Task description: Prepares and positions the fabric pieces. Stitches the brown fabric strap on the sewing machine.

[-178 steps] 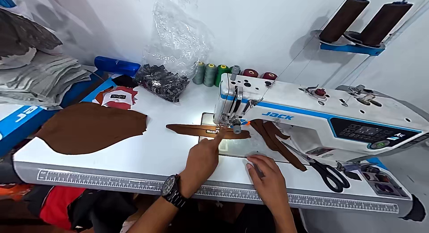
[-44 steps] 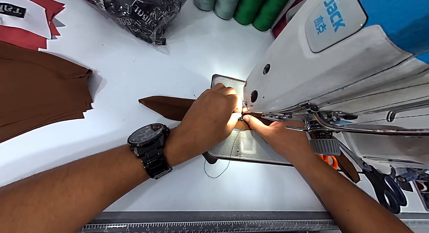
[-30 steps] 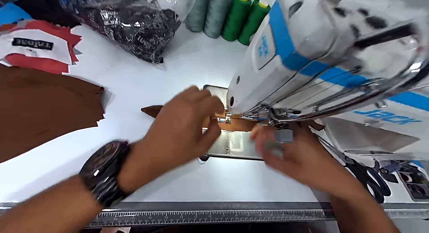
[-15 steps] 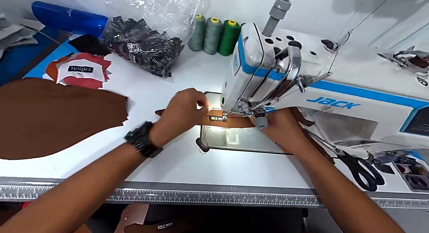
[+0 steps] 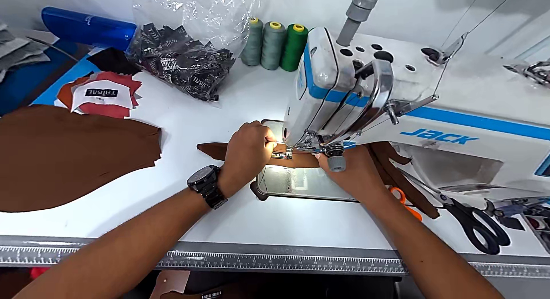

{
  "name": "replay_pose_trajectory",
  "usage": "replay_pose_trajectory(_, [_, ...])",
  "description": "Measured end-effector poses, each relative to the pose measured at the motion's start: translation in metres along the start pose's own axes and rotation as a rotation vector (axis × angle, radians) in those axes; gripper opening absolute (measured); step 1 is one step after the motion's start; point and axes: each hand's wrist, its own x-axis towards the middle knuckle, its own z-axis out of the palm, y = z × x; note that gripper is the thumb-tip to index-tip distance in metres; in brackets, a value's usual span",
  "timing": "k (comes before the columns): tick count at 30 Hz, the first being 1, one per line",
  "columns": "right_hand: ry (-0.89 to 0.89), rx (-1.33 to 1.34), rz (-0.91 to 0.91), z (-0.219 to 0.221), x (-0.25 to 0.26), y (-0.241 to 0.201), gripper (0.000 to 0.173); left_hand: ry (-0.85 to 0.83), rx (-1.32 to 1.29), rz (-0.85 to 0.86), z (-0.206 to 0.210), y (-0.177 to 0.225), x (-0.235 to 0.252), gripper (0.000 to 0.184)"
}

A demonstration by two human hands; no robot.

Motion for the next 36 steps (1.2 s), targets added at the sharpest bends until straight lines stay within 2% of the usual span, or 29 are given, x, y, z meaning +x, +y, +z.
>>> replay_pose_trajectory(8, [0.0,0.011,0.023,-0.003,-0.003,0.002,0.014,0.007,-0.101,0.073,-0.018,0.005,-0.009,0.009])
replay_pose_trajectory(11, [0.018,0.033,0.007,-0.001,-0.002,0.0,0.01,-0.007,-0.095,0.149,-0.012,0.007,-0.013,0.012])
replay_pose_trajectory(14, [-0.015,0.06,-0.01,0.009,0.0,-0.001,0.018,-0.058,-0.088,0.191,-0.003,0.008,-0.009,0.013])
replay_pose_trajectory(19, [-0.075,0.073,0.068,0.025,0.005,-0.005,0.029,-0.09,-0.097,0.197,0.003,0.01,-0.007,0.014])
replay_pose_trajectory(22, [-0.045,0.052,0.076,0.029,0.01,-0.008,0.03,-0.067,-0.083,0.194,0.006,0.008,-0.007,0.015])
replay_pose_trajectory(27, [-0.101,0.125,0.149,0.035,0.01,-0.006,0.036,-0.075,-0.078,0.171,0.006,0.01,-0.008,0.014])
replay_pose_trajectory(36, [-0.06,0.169,0.132,0.035,0.007,-0.008,0.031,-0.052,-0.09,0.149,0.009,0.012,-0.009,0.013])
